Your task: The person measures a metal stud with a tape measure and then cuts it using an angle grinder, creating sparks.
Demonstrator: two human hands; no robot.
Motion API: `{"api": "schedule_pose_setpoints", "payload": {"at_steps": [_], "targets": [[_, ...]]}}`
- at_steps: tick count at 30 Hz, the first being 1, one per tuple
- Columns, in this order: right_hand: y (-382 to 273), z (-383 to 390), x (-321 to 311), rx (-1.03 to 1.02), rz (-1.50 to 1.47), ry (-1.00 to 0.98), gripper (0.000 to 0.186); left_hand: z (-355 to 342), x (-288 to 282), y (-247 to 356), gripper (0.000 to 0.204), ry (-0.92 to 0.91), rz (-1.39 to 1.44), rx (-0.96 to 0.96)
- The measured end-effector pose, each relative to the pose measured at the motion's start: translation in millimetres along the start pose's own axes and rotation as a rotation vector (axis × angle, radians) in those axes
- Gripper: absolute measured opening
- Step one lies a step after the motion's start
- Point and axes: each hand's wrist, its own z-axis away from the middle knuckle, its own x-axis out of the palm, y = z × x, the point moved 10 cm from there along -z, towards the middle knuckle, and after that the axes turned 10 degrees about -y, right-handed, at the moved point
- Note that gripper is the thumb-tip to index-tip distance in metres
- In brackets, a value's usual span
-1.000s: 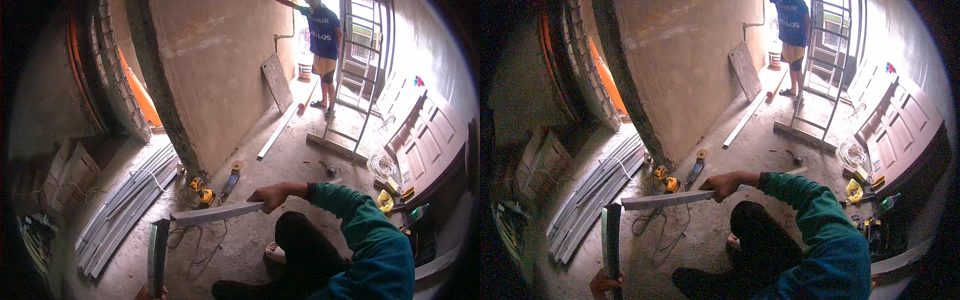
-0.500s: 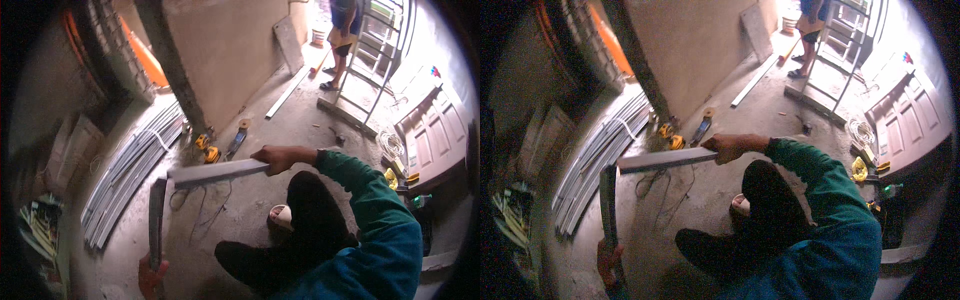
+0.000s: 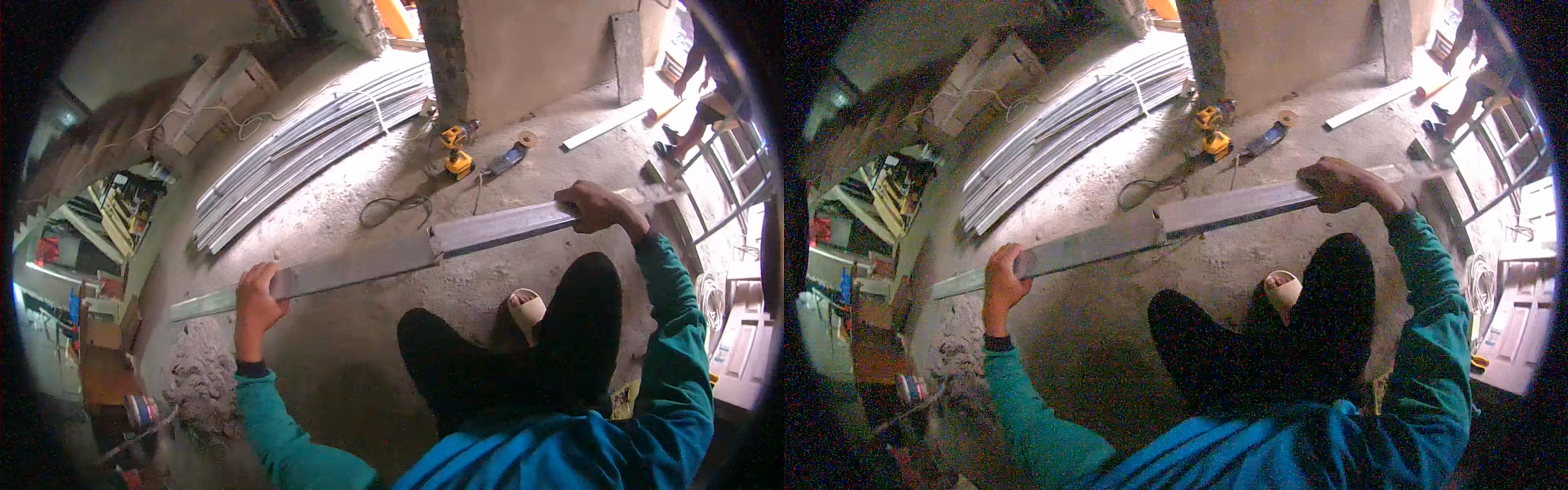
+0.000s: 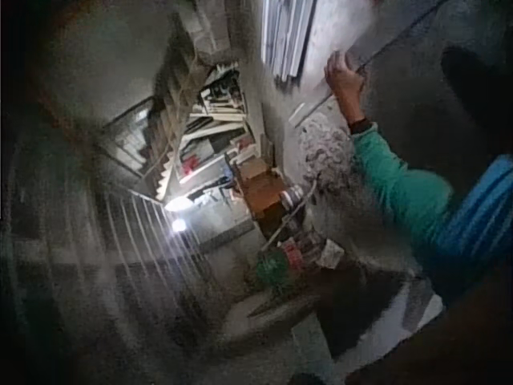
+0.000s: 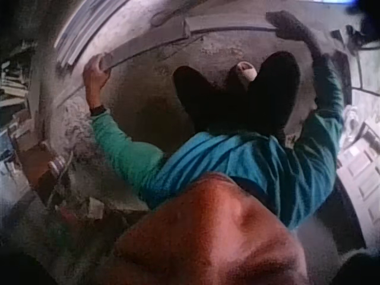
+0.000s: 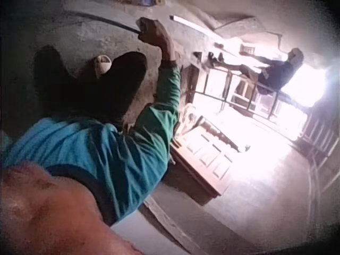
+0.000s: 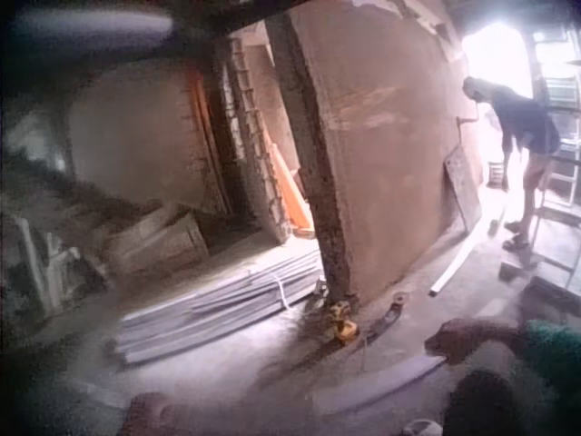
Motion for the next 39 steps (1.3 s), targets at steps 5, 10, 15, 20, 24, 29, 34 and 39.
{"api": "schedule_pose_setpoints", "payload": {"at_steps": [5, 10, 15, 20, 24, 29, 34, 39], "targets": [[-14.9, 1.0, 8.4, -0.151, -0.317, 0.061, 0.035, 11.4, 31.5, -4.4, 0.041, -0.052, 0.292, -0.063], [-20.5, 3.3, 12.1, -0.185, -0.438, 0.164, 0.037, 21.6, 70.3, 2.0, 0.041, -0.252, 0.501, -0.165], [-8.4, 6.7, 15.4, -0.085, -0.25, 0.145, 0.031, 34.9, 71.0, 10.6, 0.032, -0.356, 0.507, -0.166], [-8.3, 10.3, 17.9, -0.095, -0.28, 0.139, 0.029, 64.2, 106.9, 18.1, 0.033, -0.8, 0.937, -0.288], [-6.5, 9.9, 27.1, -0.115, -0.259, 0.081, 0.027, 59.8, 73.8, 18.6, 0.037, -0.343, 0.41, -0.318], [-17.5, -3.1, 39.7, -0.173, -0.41, -0.027, 0.029, 70.4, 47.7, 13.7, 0.038, 0.138, 0.073, -0.144], [-0.8, 0.5, 51.5, -0.197, -0.311, -0.034, 0.031, 65.7, 80.9, 16.5, 0.033, -0.365, 0.299, -0.132], [1.3, -2.0, 65.3, -0.114, -0.326, -0.075, 0.03, 123.3, 141.0, 33.3, 0.025, -1.069, 1.16, -0.384]]}}
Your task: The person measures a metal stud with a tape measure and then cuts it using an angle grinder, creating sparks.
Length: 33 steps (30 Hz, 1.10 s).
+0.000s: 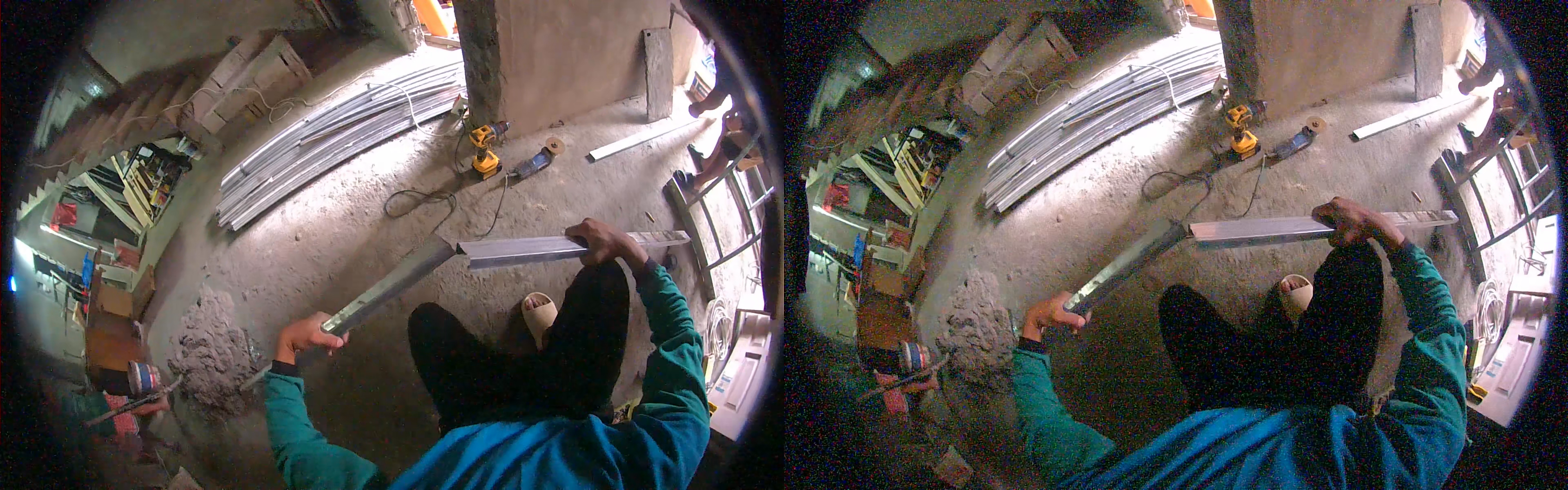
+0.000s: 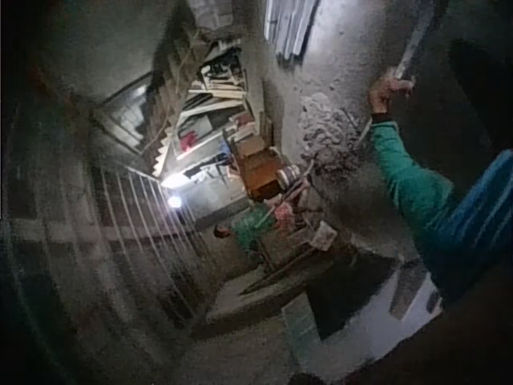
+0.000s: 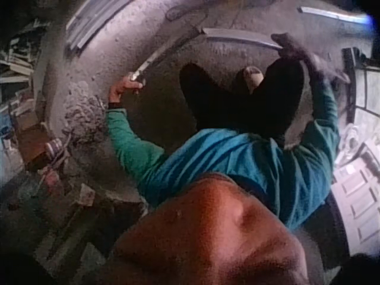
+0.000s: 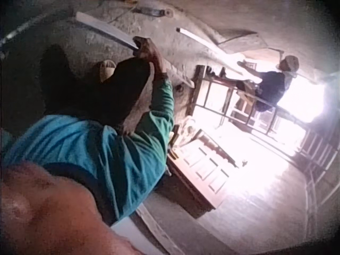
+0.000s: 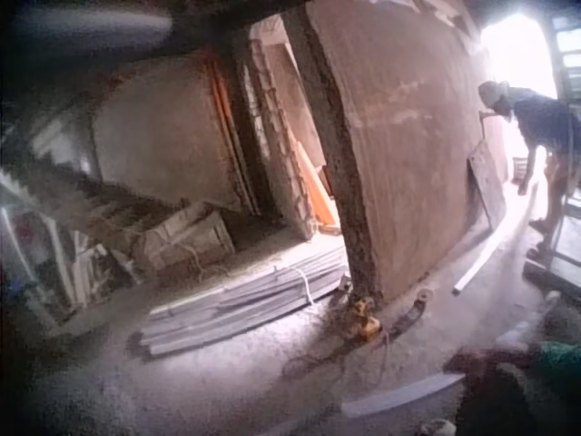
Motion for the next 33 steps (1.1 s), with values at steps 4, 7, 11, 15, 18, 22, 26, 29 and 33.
{"api": "schedule_pose_setpoints", "payload": {"at_steps": [4, 7, 11, 15, 18, 22, 26, 29, 33], "targets": [[-11.9, -3.9, 2.3, 0.049, 0.017, -0.066, 0.032, 33.3, -34.8, 40.2, 0.033, 0.903, -0.77, 0.088], [-30.1, 7.6, -4.2, -0.27, 0.211, 0.29, 0.036, 47.9, -34.1, 59.7, 0.038, 1.022, -0.962, 0.268], [10.8, -5.0, 15.1, 0.111, 0.088, -0.039, 0.038, 18.1, 4.7, -10.7, 0.033, 0.141, 0.233, -0.074], [28.7, -1.1, 28.4, 0.114, 0.044, -0.056, 0.049, 12.5, -6.9, -16.0, 0.037, 0.175, -0.157, -0.097], [21.3, -0.1, 29.6, 0.095, 0.069, 0.005, 0.051, 40.8, -34.7, 17.6, 0.036, 0.986, -1.016, 0.093], [18.2, -10.8, 27.6, 0.13, 0.153, -0.122, 0.054, 38.3, -32.3, 28.6, 0.037, 0.783, -0.867, -0.071], [39.3, -10.8, 37.9, 0.213, -0.016, -0.125, 0.065, 30.1, 15.6, -14.5, 0.04, 0.114, 0.042, -0.193], [35.2, -13.2, 39.7, 0.125, 0.093, -0.095, 0.069, 22.3, -2.2, -19.6, 0.039, 0.407, -0.117, -0.053], [24.4, -15.8, 37.4, 0.229, 0.052, -0.137, 0.066, 36.1, -22.4, 12.7, 0.035, 0.891, -0.618, 0.046]]}}
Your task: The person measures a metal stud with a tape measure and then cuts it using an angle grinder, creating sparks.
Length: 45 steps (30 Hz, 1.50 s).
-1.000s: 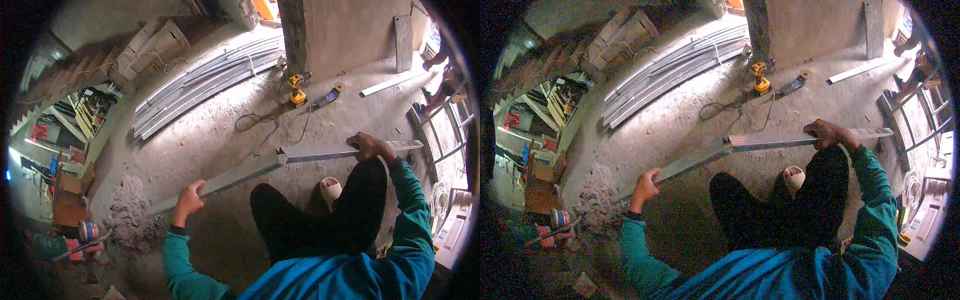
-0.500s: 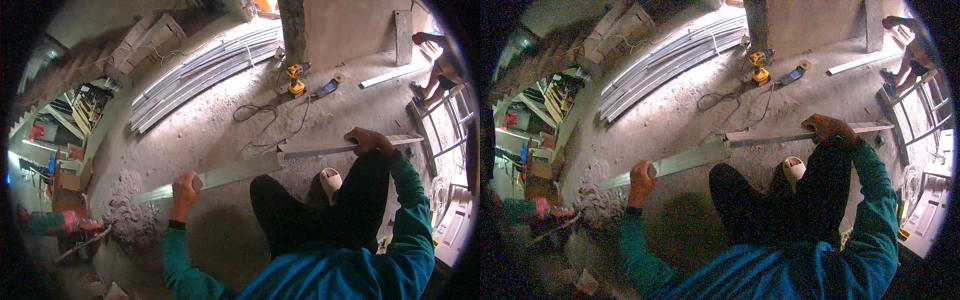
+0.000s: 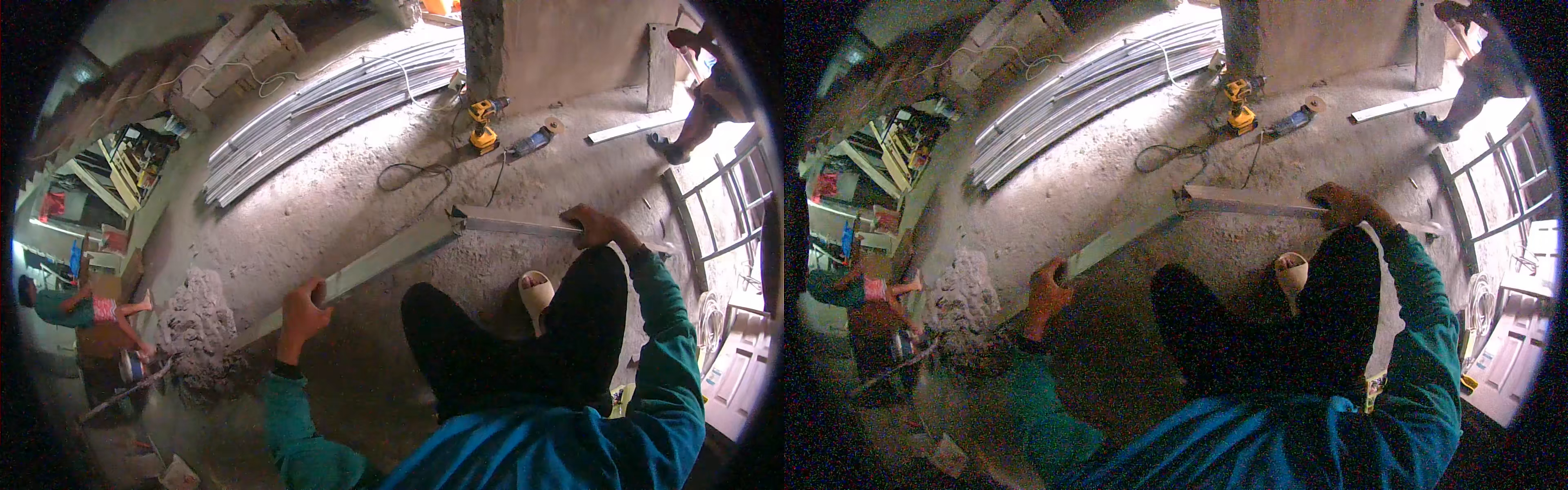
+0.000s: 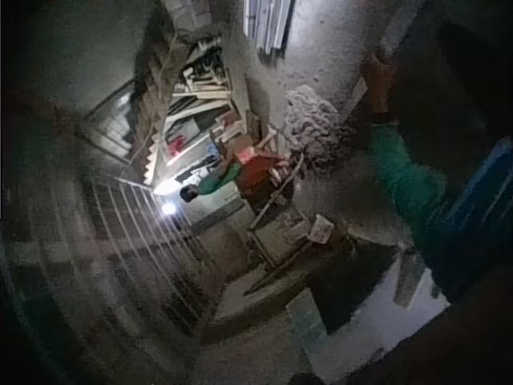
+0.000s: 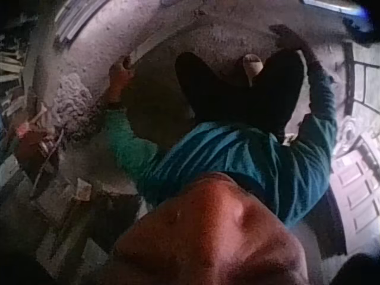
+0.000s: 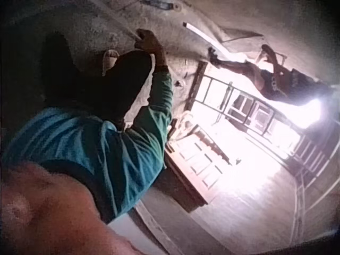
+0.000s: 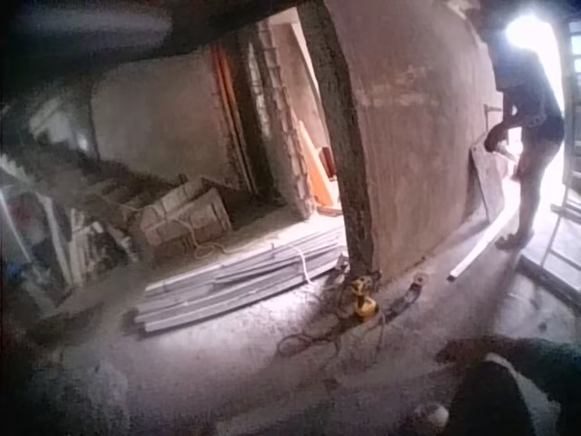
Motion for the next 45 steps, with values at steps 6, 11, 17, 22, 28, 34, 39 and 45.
{"api": "schedule_pose_setpoints", "payload": {"at_steps": [6, 11, 17, 22, 28, 34, 39, 45], "targets": [[-13.4, 27.9, -17.9, -0.103, -0.021, 0.293, 0.065, -0.8, -5.6, 56.7, 0.042, -0.046, 0.255, 0.097], [-22.5, 20.3, -7.4, 0.029, -0.176, 0.145, 0.077, 5.0, 2.5, 48.0, 0.052, -0.157, 0.325, 0.051], [-56.5, -7.4, -13.9, -0.218, -0.39, 0.313, 0.046, 23.2, 1.8, 6.1, 0.06, -0.004, 0.311, -0.006], [-139.8, -34.2, -50.5, -0.249, -0.342, 0.049, 0.051, 36.3, -23.6, -27.1, 0.062, 0.109, 0.304, -0.078], [-179.6, -44.7, -86.7, -0.425, -0.22, -0.016, 0.065, 72.6, -93.2, -28.5, 0.056, 0.149, 0.569, -0.17], [-236.7, -30.4, -94.7, -0.309, 0.002, -0.168, 0.064, 127.7, -201.2, 6.4, 0.04, 0.039, 0.624, -0.193], [-328.1, 14.0, -114.9, -0.499, -0.226, -0.063, 0.05, 202.4, -279.7, 22.2, 0.042, -0.053, 0.466, -0.491], [-436.2, 44.4, -134.6, -0.546, -0.518, -0.217, 0.043, 244.1, -367.7, 31.7, 0.044, 0.022, 0.651, -0.407]]}}
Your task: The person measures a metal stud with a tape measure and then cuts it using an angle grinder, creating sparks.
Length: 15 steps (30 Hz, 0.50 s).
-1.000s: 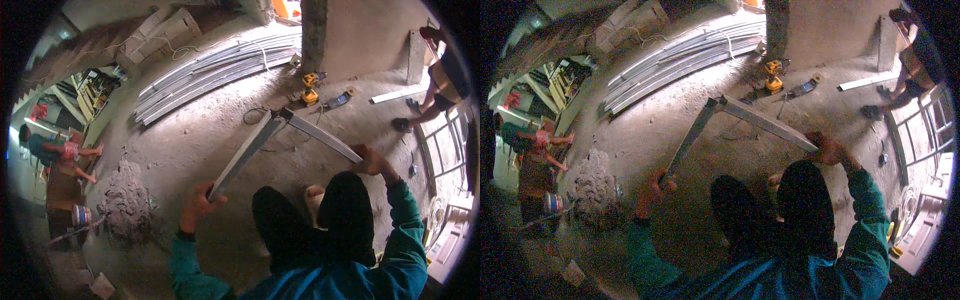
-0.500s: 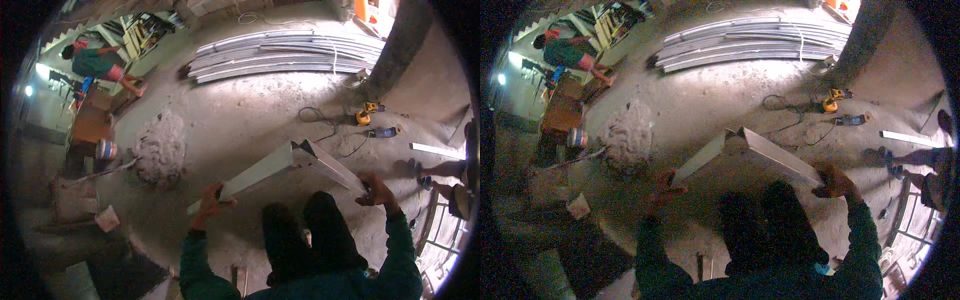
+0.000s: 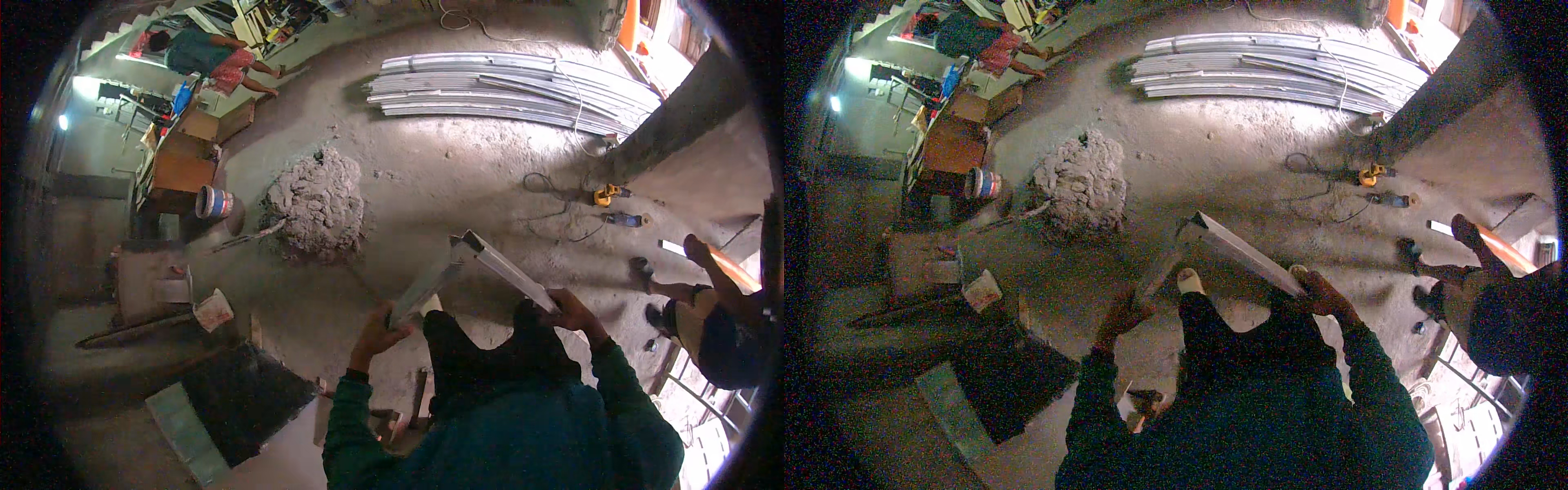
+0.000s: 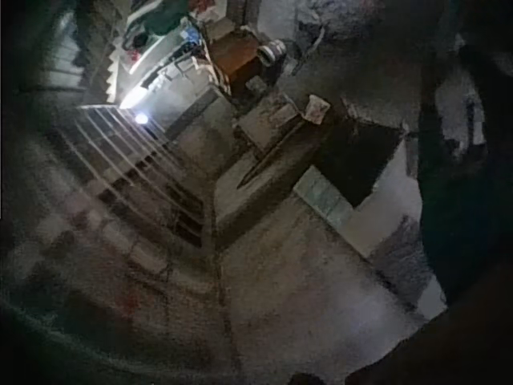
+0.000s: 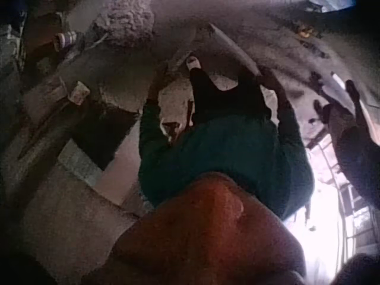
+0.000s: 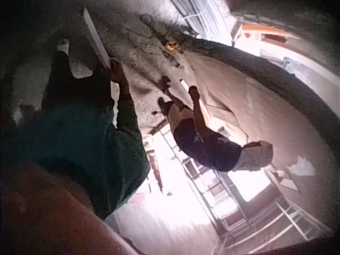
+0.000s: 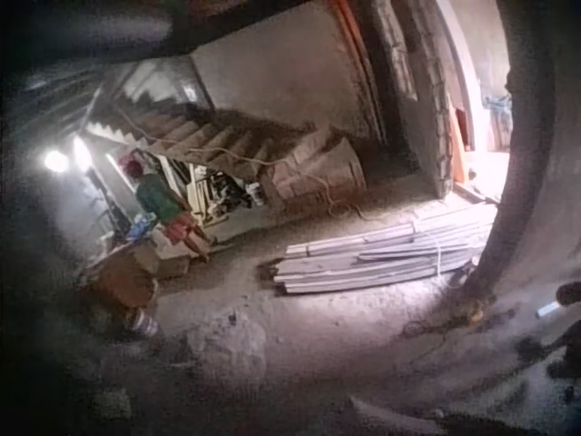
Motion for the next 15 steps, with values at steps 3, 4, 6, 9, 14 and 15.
{"api": "schedule_pose_setpoints", "payload": {"at_steps": [3, 4, 6, 9, 14, 15], "targets": [[-55.3, -26.7, 24.6, 0.043, -0.051, -0.035, 0.04, 26.3, -51.7, -12.5, 0.046, 0.034, 0.012, 0.024], [-66.5, -35.6, 32.9, 0.052, -0.042, -0.02, 0.04, 31.7, -65.2, -26.7, 0.047, 0.033, 0.028, 0.037], [-93.9, -58.3, 60.8, 0.003, 0.06, -0.035, 0.042, 47.2, -101.7, -78.9, 0.055, 0.124, -0.126, 0.127], [-92.6, -67.7, 109.5, 0.044, 0.11, -0.057, 0.043, 66.2, -150.0, -183.5, 0.056, 0.256, -0.311, 0.148], [-177.0, -85.2, 180.9, 0.215, -0.036, 0.008, 0.048, 81.7, -265.8, -188.9, 0.055, 0.378, -0.296, 0.108], [-209.1, -95.0, 189.1, 0.243, -0.242, 0.033, 0.05, 83.6, -284.2, -176.1, 0.055, 0.298, -0.324, 0.053]]}}
